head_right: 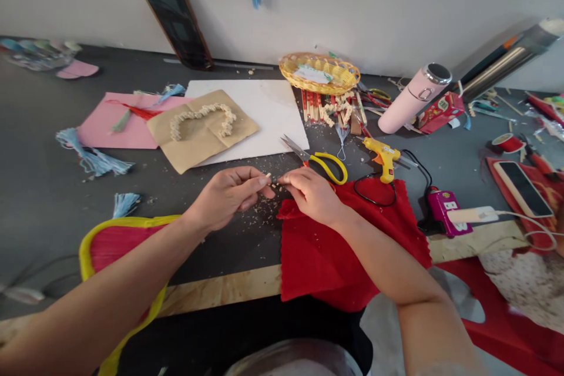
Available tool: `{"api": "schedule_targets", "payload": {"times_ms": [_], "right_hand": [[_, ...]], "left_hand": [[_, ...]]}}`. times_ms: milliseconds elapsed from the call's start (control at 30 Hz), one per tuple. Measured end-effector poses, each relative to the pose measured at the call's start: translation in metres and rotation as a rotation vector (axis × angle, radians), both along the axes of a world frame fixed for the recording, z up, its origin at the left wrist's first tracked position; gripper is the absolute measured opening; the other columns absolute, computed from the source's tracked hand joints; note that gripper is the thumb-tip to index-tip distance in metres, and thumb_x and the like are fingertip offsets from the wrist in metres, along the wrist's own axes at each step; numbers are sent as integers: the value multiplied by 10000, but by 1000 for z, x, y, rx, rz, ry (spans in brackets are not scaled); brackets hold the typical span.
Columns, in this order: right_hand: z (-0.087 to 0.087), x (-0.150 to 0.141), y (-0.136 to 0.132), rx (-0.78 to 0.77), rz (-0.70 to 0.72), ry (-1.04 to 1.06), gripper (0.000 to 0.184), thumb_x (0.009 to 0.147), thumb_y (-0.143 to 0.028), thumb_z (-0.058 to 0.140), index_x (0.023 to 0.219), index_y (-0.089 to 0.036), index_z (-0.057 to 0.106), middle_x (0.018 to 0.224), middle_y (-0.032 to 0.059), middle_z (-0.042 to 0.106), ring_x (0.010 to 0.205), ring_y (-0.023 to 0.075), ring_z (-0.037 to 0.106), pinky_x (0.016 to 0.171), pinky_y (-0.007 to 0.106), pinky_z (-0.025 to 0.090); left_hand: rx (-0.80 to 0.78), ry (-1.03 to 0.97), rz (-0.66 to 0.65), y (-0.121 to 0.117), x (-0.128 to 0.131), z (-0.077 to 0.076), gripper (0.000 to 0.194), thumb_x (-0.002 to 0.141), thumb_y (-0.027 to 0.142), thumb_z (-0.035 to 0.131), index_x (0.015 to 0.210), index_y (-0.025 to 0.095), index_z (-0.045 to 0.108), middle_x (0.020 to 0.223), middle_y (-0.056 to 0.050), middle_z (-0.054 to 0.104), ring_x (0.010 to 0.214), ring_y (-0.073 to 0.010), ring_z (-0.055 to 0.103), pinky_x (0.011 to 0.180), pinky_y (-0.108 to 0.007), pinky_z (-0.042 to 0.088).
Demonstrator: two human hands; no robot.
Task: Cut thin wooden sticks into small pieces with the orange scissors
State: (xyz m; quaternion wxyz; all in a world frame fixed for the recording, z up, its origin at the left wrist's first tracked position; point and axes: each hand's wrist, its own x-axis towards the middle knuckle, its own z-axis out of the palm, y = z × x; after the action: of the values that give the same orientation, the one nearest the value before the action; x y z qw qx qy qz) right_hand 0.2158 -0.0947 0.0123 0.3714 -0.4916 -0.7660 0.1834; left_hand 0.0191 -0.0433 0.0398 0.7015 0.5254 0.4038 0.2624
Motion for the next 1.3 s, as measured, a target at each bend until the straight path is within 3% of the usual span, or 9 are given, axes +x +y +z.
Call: {"api": "schedule_targets", "payload": {"times_ms": [100,233,367,467,600,733,867,1000,1300], "right_hand": [[3,14,4,40,-82,-205,194,931,-164,497,1055,-210,640,1086,99,660,1065,233,605,961,444,506],[6,39,7,-30,-290,-512,142,923,-257,540,1015,-186,621,978,127,640,978,297,603,889,513,506],[7,49,4,-110,-315,-616,273,869,-332,626,1075,-160,576,972,145,643,940,329,616,849,536,507],[7,47,2,-178,-293,-603,394,821,-274,665,1172,-155,533,1080,162,647,1005,335,624,873,518,509],[7,46,7,-234,-374,-490,358,781,-241,662,1118,-187,554,1020,113,674,901,277,668,811,440,538],[6,44,12,-166,-476,-140,405,790,-281,658,1162,-231,507,1040,77,667,819,214,672,747,383,560],[10,36,11,-16,-378,238,626,854,-402,628,1377,-283,305,1134,96,611,894,209,649,749,366,573],[15,26,3,-32,-278,122,884,715,-505,771,1439,-280,316,1086,85,564,901,249,605,792,436,569],[12,15,-1,-19,-108,-96,703,768,-460,745,1382,-263,467,1123,105,555,1078,284,570,977,476,511]], "left_hand": [[-2,-41,69,6,-3,-1,223,789,340,694,742,134,625,700,-55,721,389,-25,368,373,-177,246],[-56,-128,208,14,-5,-2,229,761,344,714,737,136,620,648,-37,697,367,-21,348,357,-171,230],[-131,-181,319,20,-6,-5,223,720,315,739,741,134,611,620,-20,671,366,-16,338,347,-154,215],[-153,-195,330,21,-5,-7,225,715,309,746,753,133,611,628,-16,668,371,-15,342,345,-144,206],[-136,-204,304,19,-5,-8,243,723,325,755,754,130,613,628,-18,667,377,-18,355,350,-146,205],[-70,-255,275,16,-5,-3,268,725,361,770,752,141,621,658,-18,682,411,-34,427,379,-161,271],[-38,-301,250,13,-5,0,266,718,377,782,771,154,648,701,-14,694,463,-50,485,423,-174,333],[-24,-295,252,13,-6,-2,245,732,373,770,758,156,658,678,-12,687,437,-36,431,406,-173,288],[-51,-290,240,10,-4,-7,256,722,378,773,730,150,658,616,-23,685,403,-29,378,391,-171,260]]}}
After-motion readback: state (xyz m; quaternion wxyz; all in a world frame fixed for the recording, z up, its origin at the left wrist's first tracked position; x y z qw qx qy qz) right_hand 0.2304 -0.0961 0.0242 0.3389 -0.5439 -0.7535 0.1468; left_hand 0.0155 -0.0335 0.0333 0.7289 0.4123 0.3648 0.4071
